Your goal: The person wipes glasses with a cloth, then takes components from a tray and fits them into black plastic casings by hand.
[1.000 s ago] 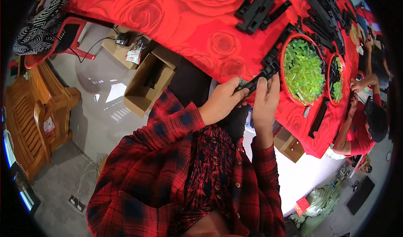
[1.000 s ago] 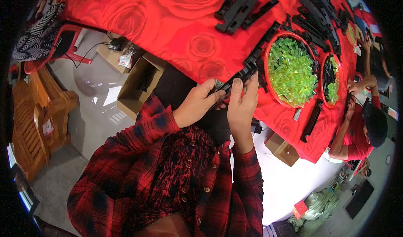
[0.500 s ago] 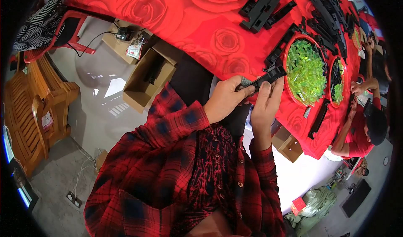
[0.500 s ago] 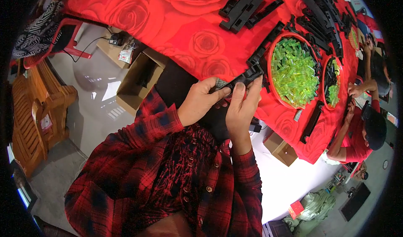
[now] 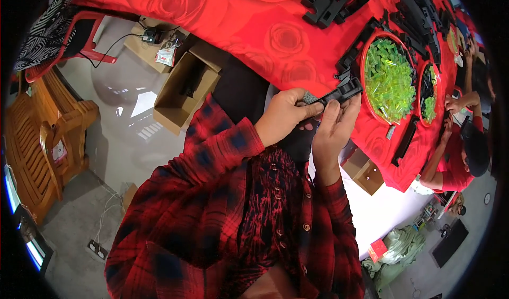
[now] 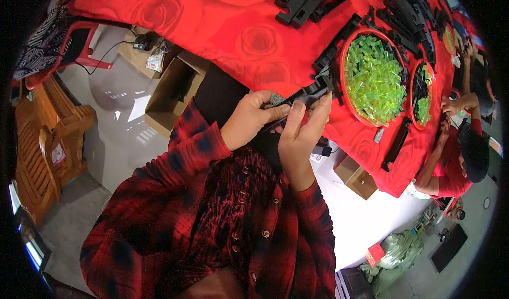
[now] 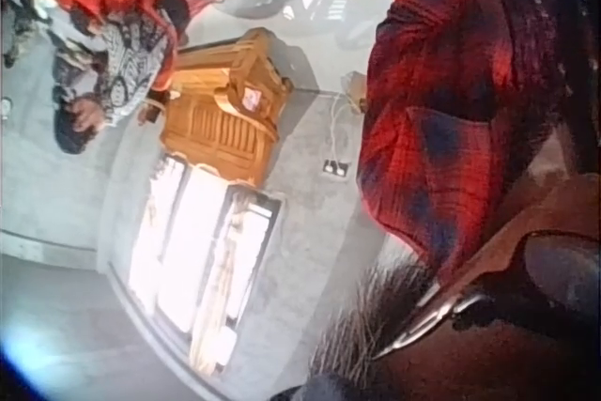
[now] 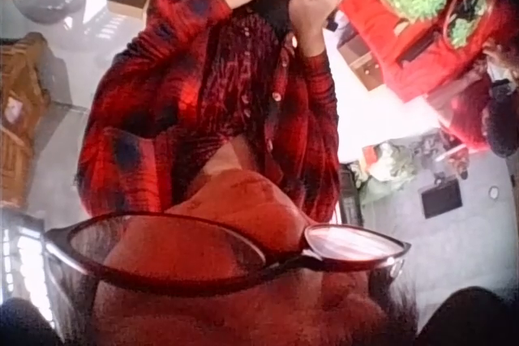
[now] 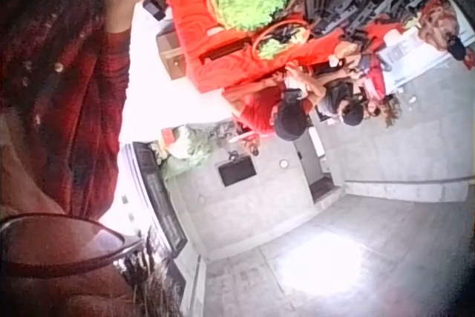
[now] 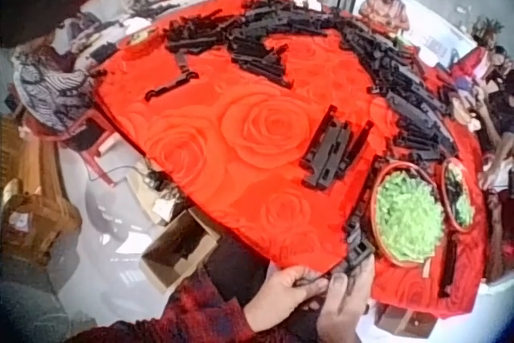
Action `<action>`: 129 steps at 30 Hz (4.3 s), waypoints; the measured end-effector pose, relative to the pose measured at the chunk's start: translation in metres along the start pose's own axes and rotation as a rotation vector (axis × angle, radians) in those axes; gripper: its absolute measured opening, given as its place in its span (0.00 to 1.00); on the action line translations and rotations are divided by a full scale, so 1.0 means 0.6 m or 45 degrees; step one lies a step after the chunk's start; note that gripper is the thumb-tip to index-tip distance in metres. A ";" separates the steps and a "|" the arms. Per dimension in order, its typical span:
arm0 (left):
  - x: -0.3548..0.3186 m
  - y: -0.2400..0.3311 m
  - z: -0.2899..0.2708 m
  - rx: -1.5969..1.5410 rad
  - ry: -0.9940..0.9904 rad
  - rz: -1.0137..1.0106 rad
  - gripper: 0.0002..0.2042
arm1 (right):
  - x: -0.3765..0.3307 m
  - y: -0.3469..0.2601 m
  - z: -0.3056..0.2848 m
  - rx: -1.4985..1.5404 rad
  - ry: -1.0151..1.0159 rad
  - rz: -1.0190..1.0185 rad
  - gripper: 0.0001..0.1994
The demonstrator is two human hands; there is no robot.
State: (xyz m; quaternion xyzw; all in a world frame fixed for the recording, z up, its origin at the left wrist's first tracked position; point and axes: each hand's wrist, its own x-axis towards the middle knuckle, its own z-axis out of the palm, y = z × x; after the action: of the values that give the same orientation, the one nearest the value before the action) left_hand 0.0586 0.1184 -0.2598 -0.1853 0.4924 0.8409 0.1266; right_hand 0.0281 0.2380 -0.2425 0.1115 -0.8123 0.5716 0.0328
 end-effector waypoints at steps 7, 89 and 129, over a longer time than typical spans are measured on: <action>0.014 0.000 -0.004 0.065 -0.034 -0.135 0.08 | 0.013 0.005 -0.008 0.081 -0.071 0.213 0.22; -0.029 0.005 -0.003 -0.241 -0.161 0.094 0.10 | 0.079 -0.093 -0.017 0.904 -0.227 0.470 0.28; 0.065 0.048 -0.061 1.531 0.562 0.614 0.11 | 0.211 0.120 -0.142 -1.540 0.360 -0.107 0.14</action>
State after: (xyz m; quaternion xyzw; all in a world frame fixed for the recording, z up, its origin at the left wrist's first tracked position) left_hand 0.0190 0.0739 -0.2705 -0.1352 0.9156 0.3686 -0.0869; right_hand -0.1171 0.3229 -0.2565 0.0283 -0.9749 0.0176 0.2200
